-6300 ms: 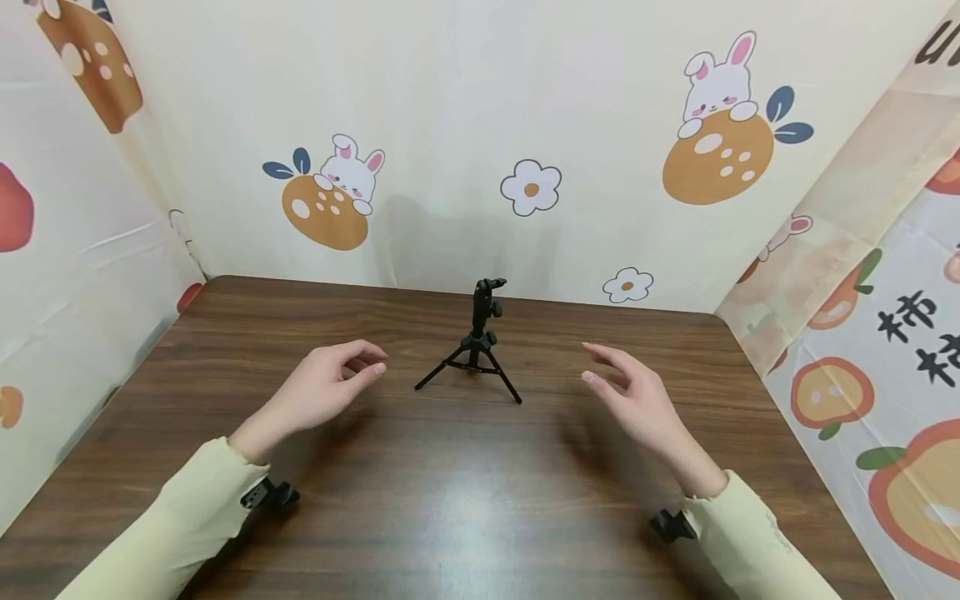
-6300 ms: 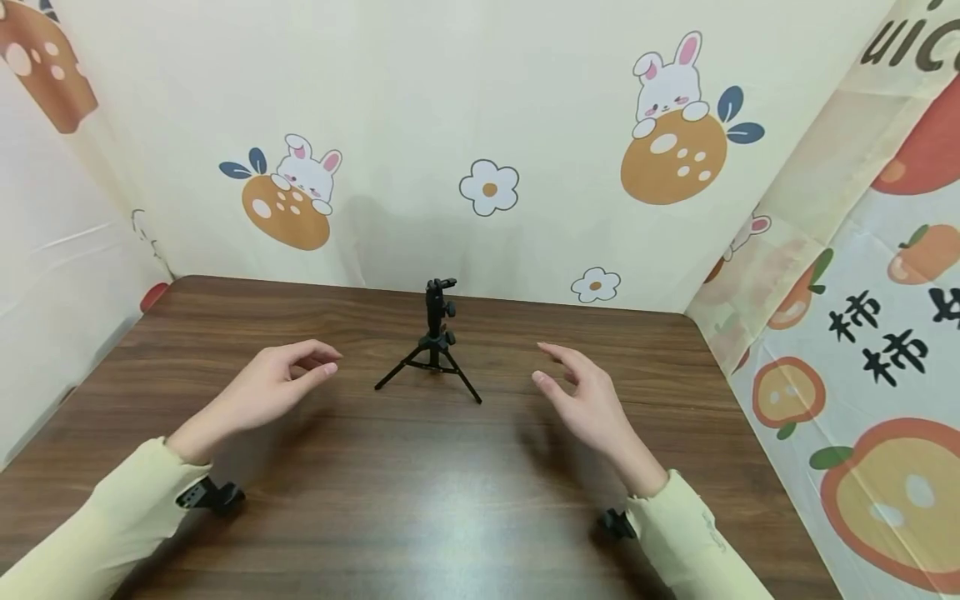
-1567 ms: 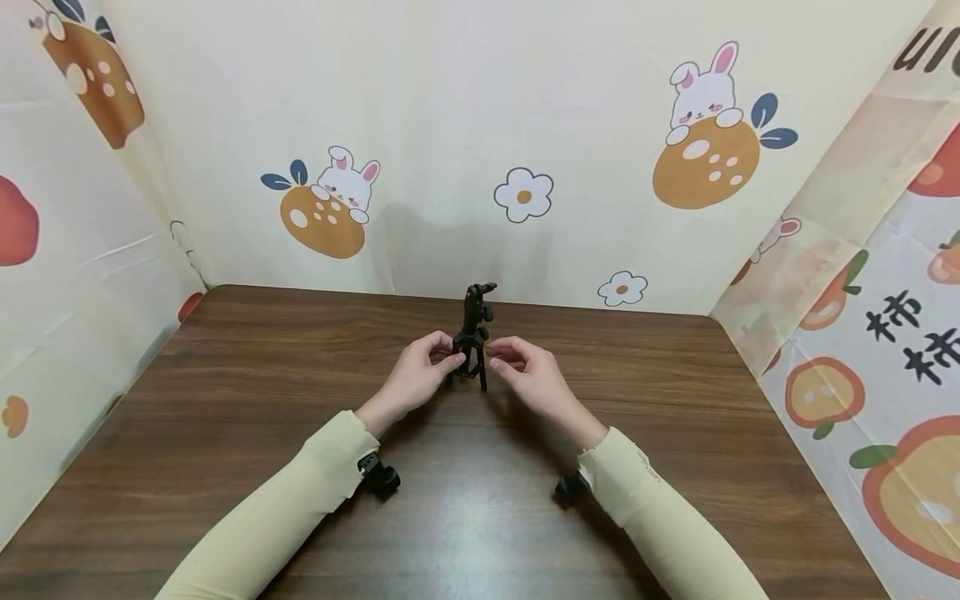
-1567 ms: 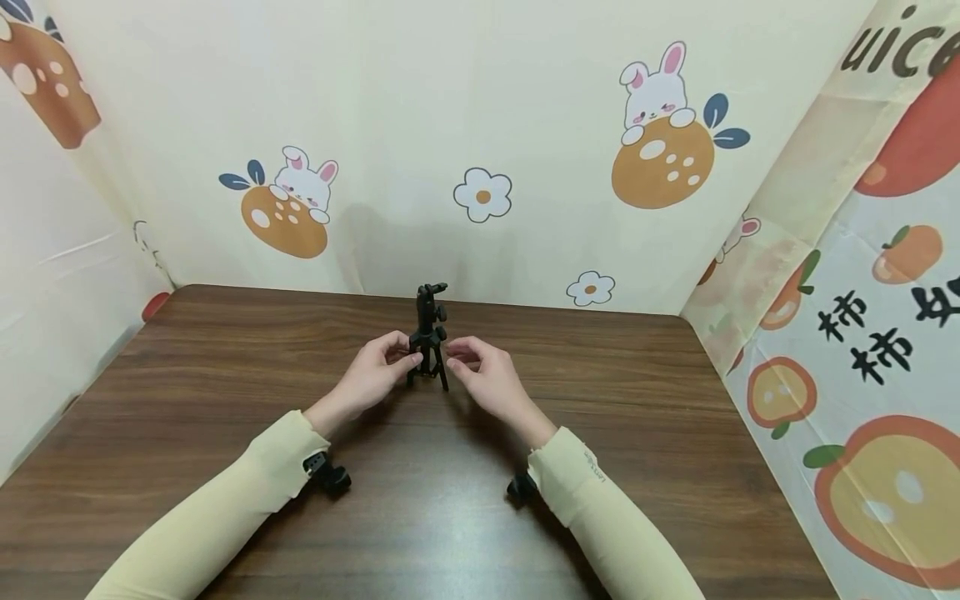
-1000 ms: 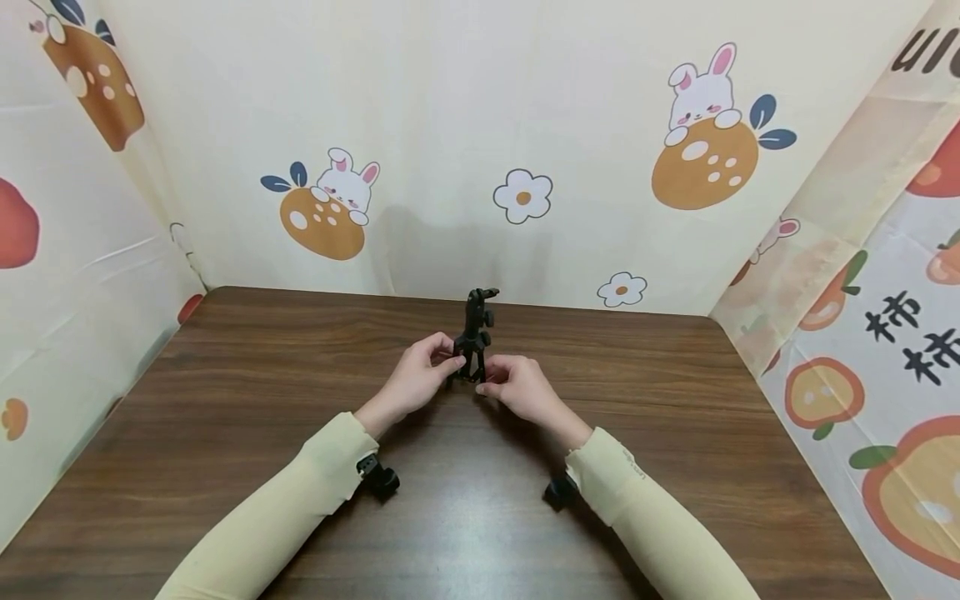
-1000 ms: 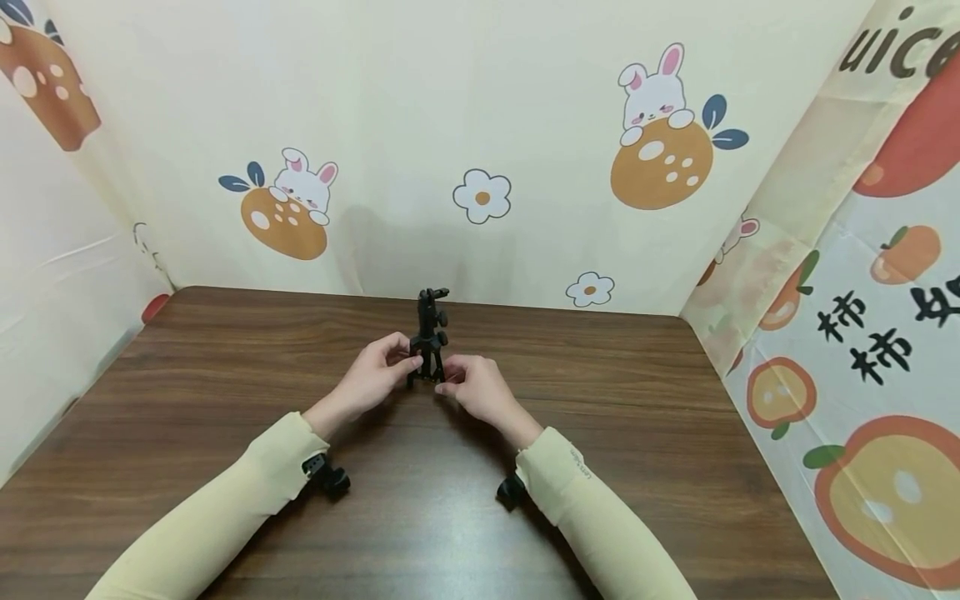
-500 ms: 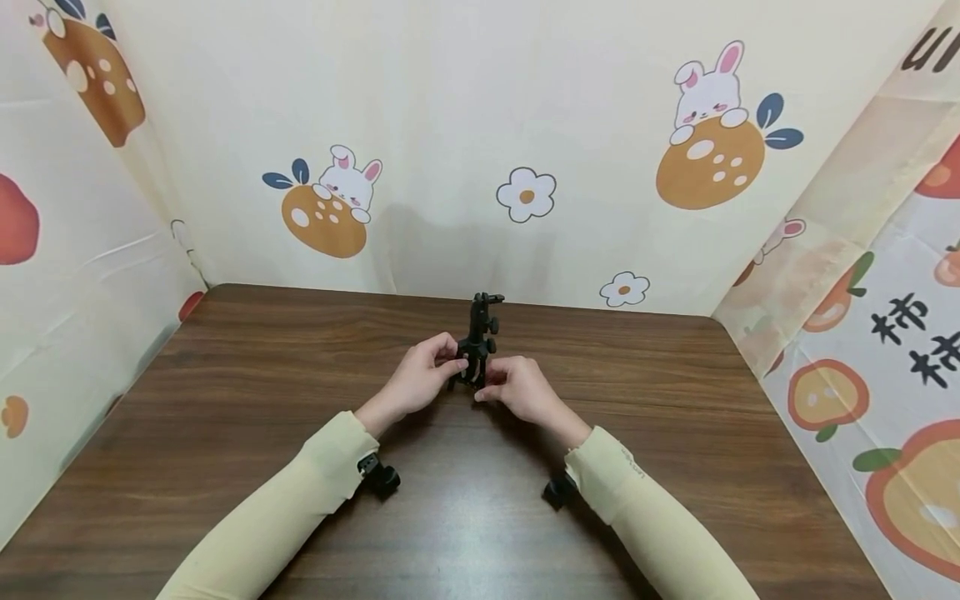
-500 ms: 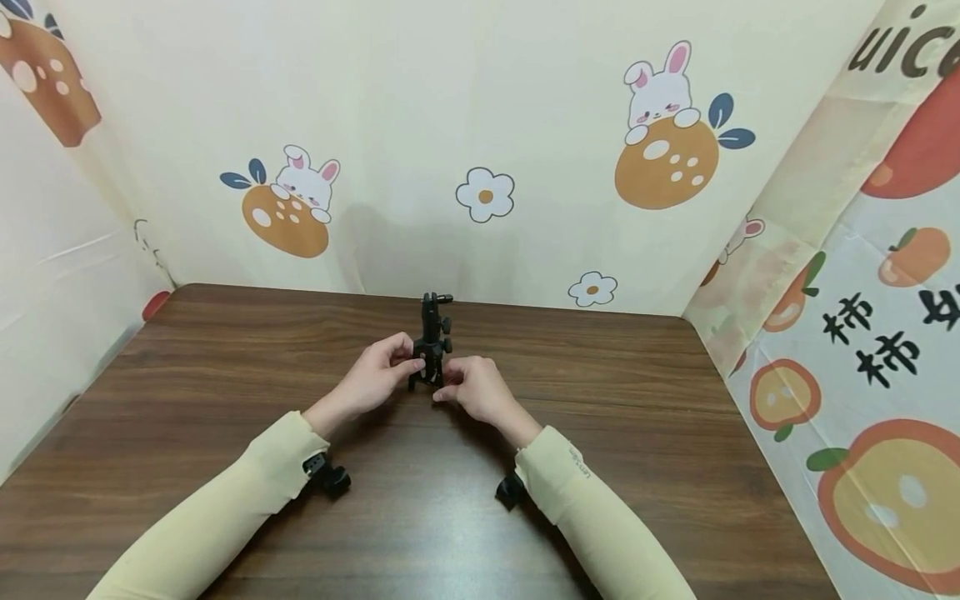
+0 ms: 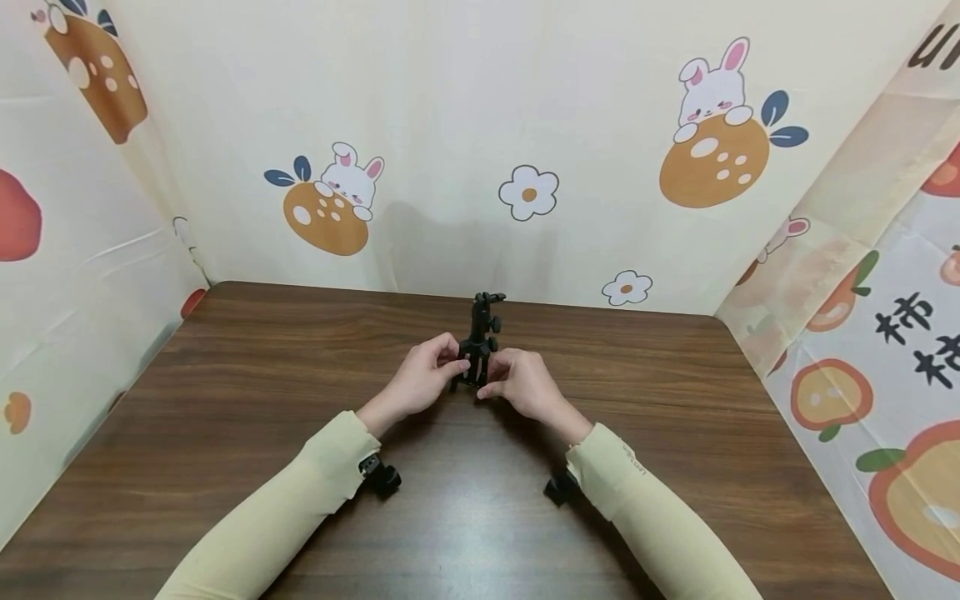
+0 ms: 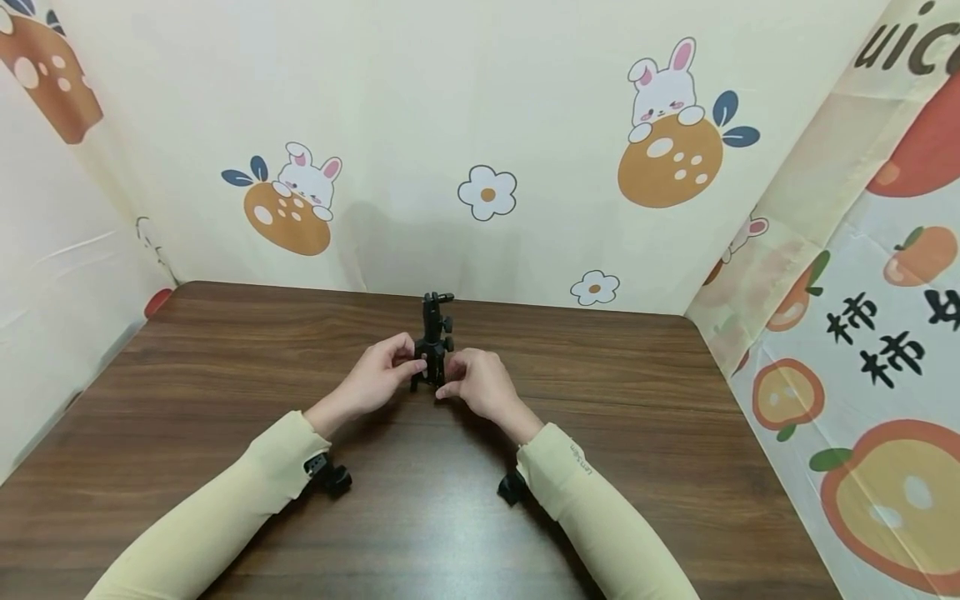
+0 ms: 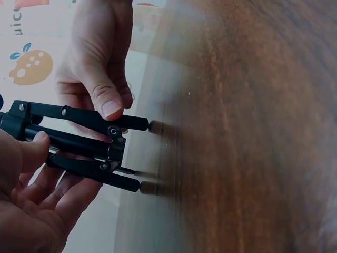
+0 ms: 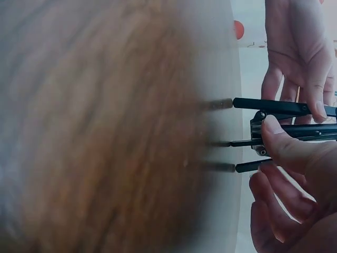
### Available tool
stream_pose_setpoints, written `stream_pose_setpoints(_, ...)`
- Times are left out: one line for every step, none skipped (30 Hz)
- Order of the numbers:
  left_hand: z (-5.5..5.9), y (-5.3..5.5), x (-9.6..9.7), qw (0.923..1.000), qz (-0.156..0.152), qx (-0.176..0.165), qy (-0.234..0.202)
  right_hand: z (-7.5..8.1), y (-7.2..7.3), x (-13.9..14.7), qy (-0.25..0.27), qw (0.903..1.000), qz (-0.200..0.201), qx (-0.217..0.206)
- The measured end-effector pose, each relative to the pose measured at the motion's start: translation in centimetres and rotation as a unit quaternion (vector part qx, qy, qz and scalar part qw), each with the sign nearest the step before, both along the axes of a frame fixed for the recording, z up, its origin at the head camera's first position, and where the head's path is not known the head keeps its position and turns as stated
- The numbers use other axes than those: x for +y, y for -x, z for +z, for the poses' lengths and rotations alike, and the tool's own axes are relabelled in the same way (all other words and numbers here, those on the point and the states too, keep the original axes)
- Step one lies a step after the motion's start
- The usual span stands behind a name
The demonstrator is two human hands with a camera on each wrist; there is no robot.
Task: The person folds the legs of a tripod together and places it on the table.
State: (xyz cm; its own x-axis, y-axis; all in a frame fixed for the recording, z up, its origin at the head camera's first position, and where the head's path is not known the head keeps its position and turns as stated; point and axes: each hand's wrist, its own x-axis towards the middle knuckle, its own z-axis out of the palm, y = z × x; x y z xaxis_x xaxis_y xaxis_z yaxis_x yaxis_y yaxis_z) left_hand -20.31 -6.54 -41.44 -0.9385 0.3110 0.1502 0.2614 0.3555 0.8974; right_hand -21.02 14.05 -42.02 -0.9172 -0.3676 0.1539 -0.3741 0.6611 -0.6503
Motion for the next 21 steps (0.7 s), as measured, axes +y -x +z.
stream_pose_setpoints(0.00,0.00,-0.02,1.0000,-0.001,0.000,0.002,0.05,0.05,0.01,0.001,1.0000,-0.006,-0.003)
stream_pose_setpoints(0.02,-0.02,-0.02,1.0000,-0.001,-0.001,0.003,0.09,0.09,0.03,0.002,0.9999,-0.011,-0.007)
stream_pose_setpoints(0.04,-0.03,-0.03,1.0000,-0.002,-0.001,0.006,0.16,0.13,0.04,0.003,0.9998,-0.016,-0.010)
stream_pose_setpoints(0.05,-0.04,-0.02,1.0000,-0.003,-0.001,0.008,0.22,0.16,0.06,0.005,0.9997,-0.019,-0.014)
stream_pose_setpoints(0.10,-0.09,-0.03,0.9999,-0.004,-0.001,0.010,0.27,0.19,0.08,0.003,0.9997,-0.021,-0.015)
stream_pose_setpoints(0.12,-0.13,-0.03,0.9999,-0.005,-0.002,0.013,0.30,0.21,0.11,0.004,0.9996,-0.022,-0.017)
stream_pose_setpoints(0.14,-0.18,-0.03,0.9999,-0.006,-0.003,0.015,0.31,0.24,0.15,0.005,0.9996,-0.023,-0.019)
stream_pose_setpoints(0.15,-0.23,-0.03,0.9998,-0.007,-0.004,0.017,0.28,0.28,0.19,0.009,0.9995,-0.023,-0.021)
stream_pose_setpoints(0.16,-0.28,-0.04,0.9998,-0.008,-0.005,0.019,0.24,0.32,0.22,0.012,0.9994,-0.023,-0.023)
stream_pose_setpoints(0.16,-0.31,-0.05,0.9997,-0.009,-0.006,0.020,0.19,0.36,0.26,0.016,0.9993,-0.023,-0.025)
stream_pose_setpoints(0.16,-0.34,-0.06,0.9997,-0.009,-0.005,0.022,0.16,0.40,0.30,0.019,0.9992,-0.023,-0.026)
stream_pose_setpoints(0.11,-0.33,-0.05,0.9997,-0.009,-0.004,0.024,0.12,0.44,0.34,0.021,0.9992,-0.021,-0.025)
stream_pose_setpoints(0.10,-0.33,-0.06,0.9996,-0.009,-0.004,0.025,0.09,0.50,0.37,0.021,0.9993,-0.020,-0.024)
stream_pose_setpoints(0.08,-0.33,-0.06,0.9996,-0.009,-0.002,0.027,0.09,0.55,0.39,0.021,0.9993,-0.020,-0.022)
stream_pose_setpoints(0.06,-0.32,-0.06,0.9996,-0.009,-0.001,0.028,0.09,0.59,0.41,0.020,0.9994,-0.019,-0.020)
stream_pose_setpoints(0.04,-0.32,-0.06,0.9995,-0.009,0.000,0.030,0.11,0.66,0.43,0.018,0.9995,-0.018,-0.018)
stream_pose_setpoints(0.02,-0.31,-0.04,0.9995,-0.009,0.001,0.031,0.13,0.72,0.44,0.016,0.9996,-0.018,-0.017)
stream_pose_setpoints(0.01,-0.30,-0.02,0.9995,-0.008,0.003,0.032,0.16,0.78,0.44,0.016,0.9996,-0.017,-0.017)
stream_pose_setpoints(0.01,-0.31,0.01,0.9995,-0.007,0.004,0.032,0.19,0.83,0.45,0.014,0.9996,-0.017,-0.016)
stream_pose_setpoints(0.01,-0.31,0.04,0.9994,-0.008,0.005,0.033,0.22,0.87,0.47,0.014,0.9996,-0.018,-0.016)
stream_pose_setpoints(0.02,-0.33,0.08,0.9994,-0.010,0.006,0.033,0.23,0.92,0.48,0.014,0.9996,-0.017,-0.016)
